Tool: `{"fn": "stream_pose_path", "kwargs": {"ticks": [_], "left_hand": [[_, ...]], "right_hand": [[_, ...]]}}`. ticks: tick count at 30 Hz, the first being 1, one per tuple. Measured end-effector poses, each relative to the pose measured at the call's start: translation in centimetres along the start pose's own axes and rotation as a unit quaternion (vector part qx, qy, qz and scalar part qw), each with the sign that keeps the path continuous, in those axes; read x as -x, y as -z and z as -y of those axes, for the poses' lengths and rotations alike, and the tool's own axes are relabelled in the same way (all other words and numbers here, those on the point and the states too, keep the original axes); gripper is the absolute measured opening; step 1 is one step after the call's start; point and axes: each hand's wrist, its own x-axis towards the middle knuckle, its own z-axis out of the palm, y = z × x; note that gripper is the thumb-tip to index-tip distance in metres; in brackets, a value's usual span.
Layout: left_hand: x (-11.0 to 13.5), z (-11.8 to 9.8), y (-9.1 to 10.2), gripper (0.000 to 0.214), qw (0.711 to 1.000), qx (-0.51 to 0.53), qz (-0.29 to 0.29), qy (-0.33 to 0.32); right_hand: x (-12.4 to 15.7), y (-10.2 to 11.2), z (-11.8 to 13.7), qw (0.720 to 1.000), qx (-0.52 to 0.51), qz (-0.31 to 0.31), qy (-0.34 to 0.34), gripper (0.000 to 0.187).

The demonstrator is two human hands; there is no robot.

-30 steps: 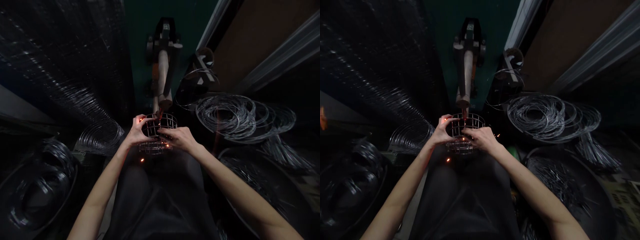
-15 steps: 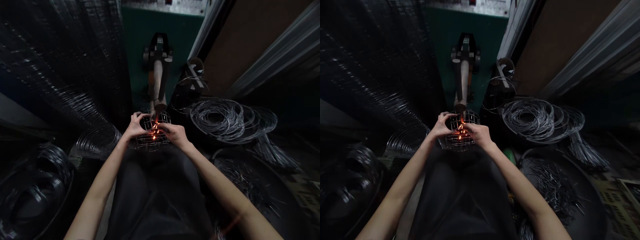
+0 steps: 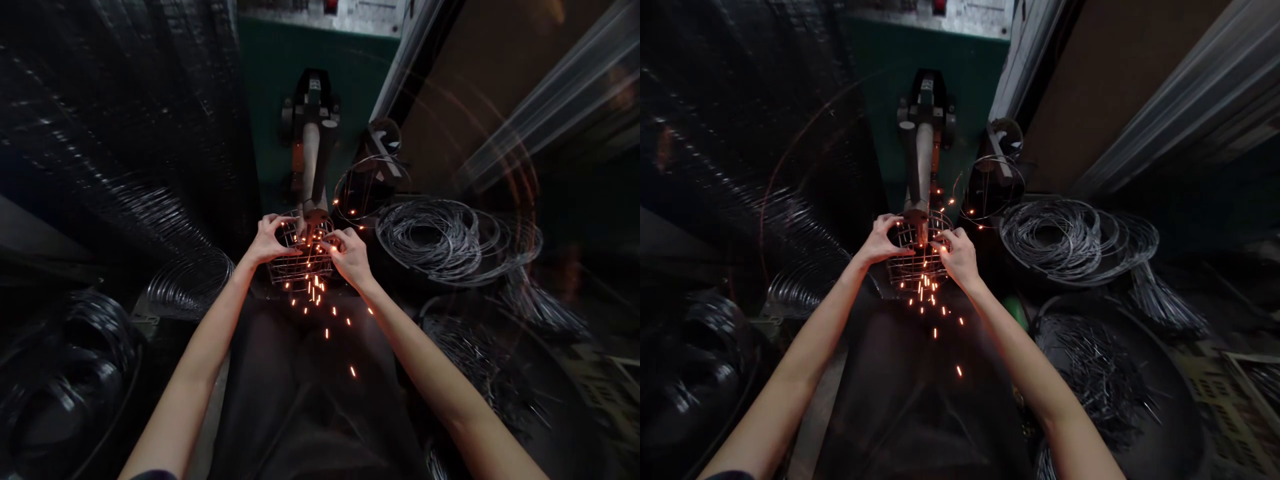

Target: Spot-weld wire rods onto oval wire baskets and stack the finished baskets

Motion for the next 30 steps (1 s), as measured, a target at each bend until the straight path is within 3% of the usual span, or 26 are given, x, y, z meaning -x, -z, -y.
{"fn": "stream_pose_path", "kwargs": {"ticks": [4, 7, 11, 14, 17, 20, 23, 25, 28, 30], "left_hand": [[3.0, 2.3, 0.3, 0.129, 0.998, 0.053, 0.022, -0.013], [5.3, 4.7, -0.2, 0.137, 0.996, 0.08, 0.047, 0.016], [6.0, 6.5, -2.0, 0.134, 0.987, 0.157, -0.026, 0.027], [5.9, 6.3, -3.0, 0.138, 0.97, 0.228, -0.078, 0.034], [7.0, 5.3, -2.4, 0.134, 0.969, 0.228, -0.088, 0.027], [9.1, 3.4, -0.6, 0.124, 0.984, 0.166, -0.06, -0.014], [10.7, 0.8, 1.2, 0.11, 0.996, 0.072, -0.036, -0.031], [11.0, -0.9, 1.9, 0.098, 0.999, 0.005, -0.006, -0.046], [10.6, -3.0, 1.6, 0.081, 0.99, -0.081, 0.057, -0.095], [10.1, -3.7, 0.9, 0.077, 0.981, -0.126, 0.077, -0.125]], "right_hand": [[4.5, 4.5, -0.7, 0.998, -0.029, 0.036, -0.051, 0.039], [9.0, 7.1, -2.7, 0.986, -0.008, 0.108, -0.126, 0.044], [14.6, 7.1, -5.9, 0.955, 0.002, 0.212, -0.206, 0.042], [17.8, 6.0, -7.9, 0.94, -0.006, 0.264, -0.216, 0.04], [19.3, 6.1, -9.2, 0.937, -0.02, 0.285, -0.199, 0.037], [18.5, 7.2, -8.4, 0.951, -0.032, 0.239, -0.193, 0.029], [15.4, 7.8, -4.4, 0.952, -0.086, 0.188, -0.225, 0.037], [12.6, 7.5, -0.9, 0.93, -0.154, 0.233, -0.238, 0.051], [8.3, 5.8, 3.0, 0.888, -0.195, 0.353, -0.22, 0.041], [6.3, 4.2, 4.0, 0.898, -0.149, 0.375, -0.174, 0.032]]}}
